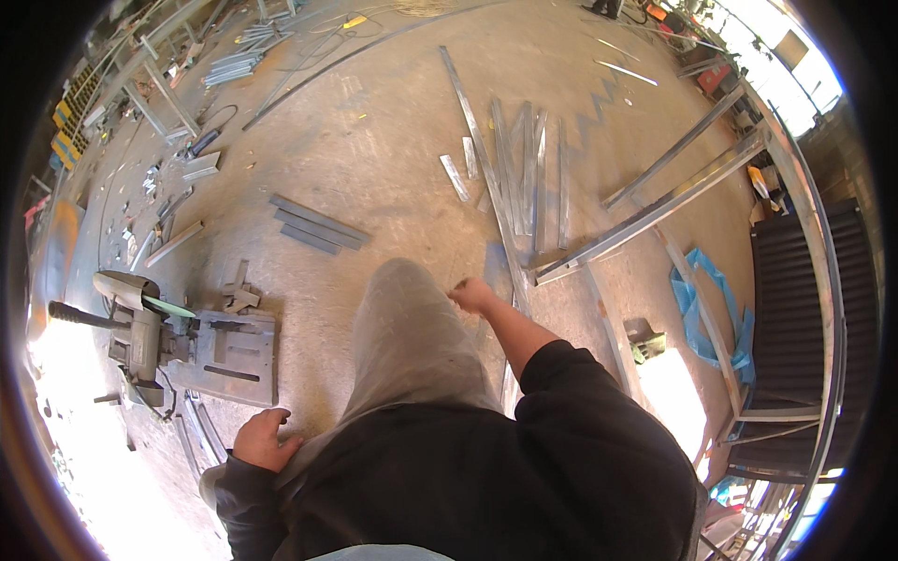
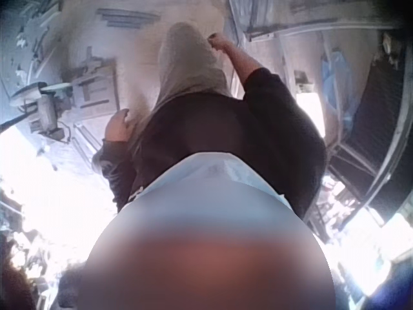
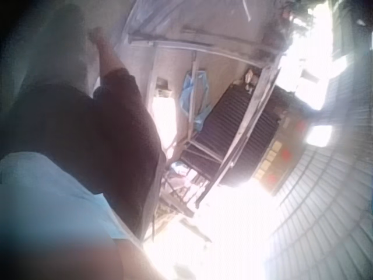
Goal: The person measures and marks metal rods with a tape measure and marker, then uses a chop saw to cut the rods to length. Cut pieces are placed on the floor. The person repeats the measure-mark-cut cycle for additional rods.
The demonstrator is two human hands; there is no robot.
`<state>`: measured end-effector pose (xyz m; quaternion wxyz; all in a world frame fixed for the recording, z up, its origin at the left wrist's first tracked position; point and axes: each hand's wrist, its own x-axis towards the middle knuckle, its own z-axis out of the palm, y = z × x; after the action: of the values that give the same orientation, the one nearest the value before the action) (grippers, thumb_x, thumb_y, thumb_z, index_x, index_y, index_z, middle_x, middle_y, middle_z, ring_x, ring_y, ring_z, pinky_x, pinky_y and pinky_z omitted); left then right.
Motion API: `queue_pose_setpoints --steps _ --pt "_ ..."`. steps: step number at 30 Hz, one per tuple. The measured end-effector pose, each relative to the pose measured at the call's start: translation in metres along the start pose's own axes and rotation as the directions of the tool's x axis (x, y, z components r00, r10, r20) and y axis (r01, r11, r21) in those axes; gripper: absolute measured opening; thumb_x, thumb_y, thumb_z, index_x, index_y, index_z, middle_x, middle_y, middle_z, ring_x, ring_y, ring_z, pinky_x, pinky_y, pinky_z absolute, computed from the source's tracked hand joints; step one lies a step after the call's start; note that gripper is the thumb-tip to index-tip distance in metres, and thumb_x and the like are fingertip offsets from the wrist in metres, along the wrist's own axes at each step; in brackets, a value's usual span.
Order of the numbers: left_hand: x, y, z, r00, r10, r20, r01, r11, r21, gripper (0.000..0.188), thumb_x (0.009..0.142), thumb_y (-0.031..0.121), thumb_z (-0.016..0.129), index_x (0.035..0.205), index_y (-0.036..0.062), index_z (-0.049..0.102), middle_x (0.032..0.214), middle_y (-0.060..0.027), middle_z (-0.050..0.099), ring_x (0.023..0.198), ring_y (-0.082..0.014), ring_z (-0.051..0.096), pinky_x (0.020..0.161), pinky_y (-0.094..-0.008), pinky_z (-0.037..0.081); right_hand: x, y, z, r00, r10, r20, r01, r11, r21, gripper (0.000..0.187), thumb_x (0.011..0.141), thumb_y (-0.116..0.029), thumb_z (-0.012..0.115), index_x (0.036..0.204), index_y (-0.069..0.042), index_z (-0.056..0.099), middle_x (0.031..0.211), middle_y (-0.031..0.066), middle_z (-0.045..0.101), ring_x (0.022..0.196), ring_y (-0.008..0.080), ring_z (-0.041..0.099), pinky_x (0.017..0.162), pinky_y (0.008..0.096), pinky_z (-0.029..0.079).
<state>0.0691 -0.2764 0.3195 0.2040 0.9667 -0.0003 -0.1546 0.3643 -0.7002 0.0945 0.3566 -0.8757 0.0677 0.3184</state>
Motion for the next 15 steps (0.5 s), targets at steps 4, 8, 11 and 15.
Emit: queue_pose_setpoints --steps 4,8,11,15 --pt "-0.004 -0.002 0.002 1.0 -0.001 0.004 0.001 1.0 0.008 0.046 0.079 0.027 0.081 0.117 0.0037 0.066 0.108 -0.0181 0.07 0.101 -0.0383 0.067 0.089 -0.0451 0.054 0.013 -0.039 -0.002 0.988 -0.13 -0.085 0.135 0.989 0.059 0.05 0.086 -0.043 0.074 0.113 -0.002 0.077 0.101 0.0203 0.077 0.094 0.032 0.075 0.086 0.0413 0.057" --pt "-0.004 -0.006 0.003 1.0 0.016 0.009 -0.016 1.0 0.01 0.046 0.08 0.028 0.081 0.116 0.0037 0.066 0.108 -0.0181 0.071 0.102 -0.0383 0.067 0.089 -0.0453 0.054 0.02 -0.045 0.017 0.961 -0.269 -0.057 0.266 0.962 -0.06 0.052 0.086 -0.043 0.073 0.115 0.0 0.075 0.106 0.0222 0.076 0.099 0.0347 0.073 0.088 0.0432 0.056" --pt "-0.005 -0.008 0.003 1.0 0.015 0.016 -0.015 1.0 0.014 0.047 0.08 0.029 0.081 0.116 0.0036 0.066 0.109 -0.0182 0.071 0.102 -0.0383 0.067 0.089 -0.0455 0.054 0.016 -0.038 0.036 0.972 -0.23 0.052 0.234 0.97 -0.064 0.053 0.087 -0.043 0.073 0.116 0.001 0.075 0.107 0.0227 0.076 0.099 0.0346 0.073 0.088 0.0434 0.056" --pt "-0.009 -0.008 0.002 1.0 0.0 0.03 -0.001 1.0 0.016 0.047 0.08 0.03 0.08 0.116 0.0034 0.066 0.11 -0.0185 0.071 0.103 -0.0383 0.067 0.09 -0.0458 0.054 0.003 -0.025 0.042 0.986 -0.14 0.094 0.145 0.989 -0.038 0.054 0.088 -0.043 0.072 0.117 0.002 0.073 0.109 0.0234 0.075 0.099 0.0343 0.072 0.088 0.0437 0.056"
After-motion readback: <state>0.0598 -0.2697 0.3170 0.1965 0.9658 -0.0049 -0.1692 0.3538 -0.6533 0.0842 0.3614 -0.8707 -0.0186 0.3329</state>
